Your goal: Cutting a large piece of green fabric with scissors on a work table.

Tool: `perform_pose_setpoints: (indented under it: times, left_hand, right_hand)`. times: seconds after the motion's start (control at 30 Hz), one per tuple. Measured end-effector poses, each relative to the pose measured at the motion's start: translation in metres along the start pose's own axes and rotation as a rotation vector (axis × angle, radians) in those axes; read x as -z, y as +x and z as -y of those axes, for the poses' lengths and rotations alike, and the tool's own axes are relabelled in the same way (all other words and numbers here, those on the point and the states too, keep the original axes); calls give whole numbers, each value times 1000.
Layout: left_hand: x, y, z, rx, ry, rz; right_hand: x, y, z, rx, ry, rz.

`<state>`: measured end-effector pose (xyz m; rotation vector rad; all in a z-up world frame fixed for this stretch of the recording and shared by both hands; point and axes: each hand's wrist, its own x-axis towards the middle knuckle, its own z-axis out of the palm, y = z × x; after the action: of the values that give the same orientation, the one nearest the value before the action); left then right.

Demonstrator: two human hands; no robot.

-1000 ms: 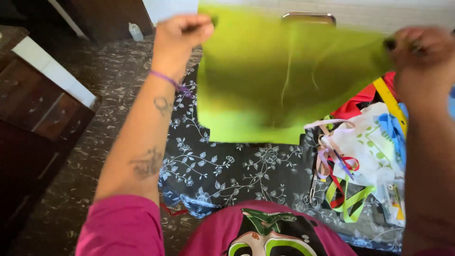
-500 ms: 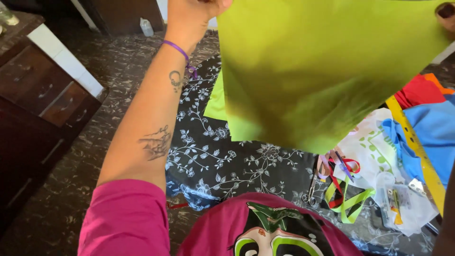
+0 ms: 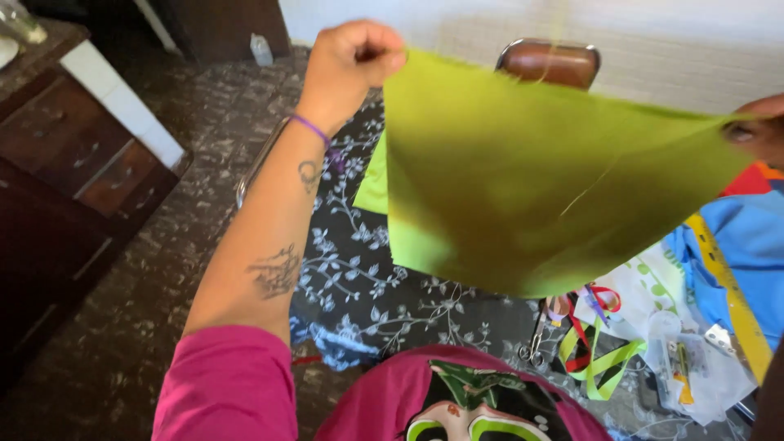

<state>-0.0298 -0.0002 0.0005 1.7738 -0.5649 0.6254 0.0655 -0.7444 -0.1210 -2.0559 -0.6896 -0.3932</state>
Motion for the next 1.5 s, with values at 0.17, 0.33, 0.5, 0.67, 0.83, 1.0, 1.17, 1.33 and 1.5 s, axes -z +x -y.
perform_pose_setpoints:
  times: [0.17, 0.33, 0.5, 0.67, 0.83, 1.0, 1.17, 1.33, 1.5]
  left_hand:
    - [-16, -3, -8, 235, 120, 33]
    - [-51, 13, 55, 438, 62, 39]
    - [-52, 4, -16, 121, 70, 1]
    - [-29, -73, -58, -162, 22, 64]
    - [-23, -187, 8, 343, 21, 321]
    - [-52, -286, 96, 690, -130, 354]
    - [-53, -318, 126, 819, -42, 525]
    - [-44, -306, 134, 905, 17, 748]
    - [-69, -277, 210, 918, -212, 618]
  right_hand:
    - [-117, 19, 260, -353, -152, -193]
    - [-137, 36, 185, -249, -530, -320]
    - [-151, 18, 257, -198, 9, -567]
    - [-155, -70, 292, -1, -457, -626]
    - [-208, -199, 245, -338, 20, -325]
    - [-301, -297, 179, -625, 309, -327]
    - [-346, -330, 181, -982, 219, -243]
    - [-356, -330, 185, -1163, 224, -61]
    - [-361, -265, 160, -1231, 283, -204]
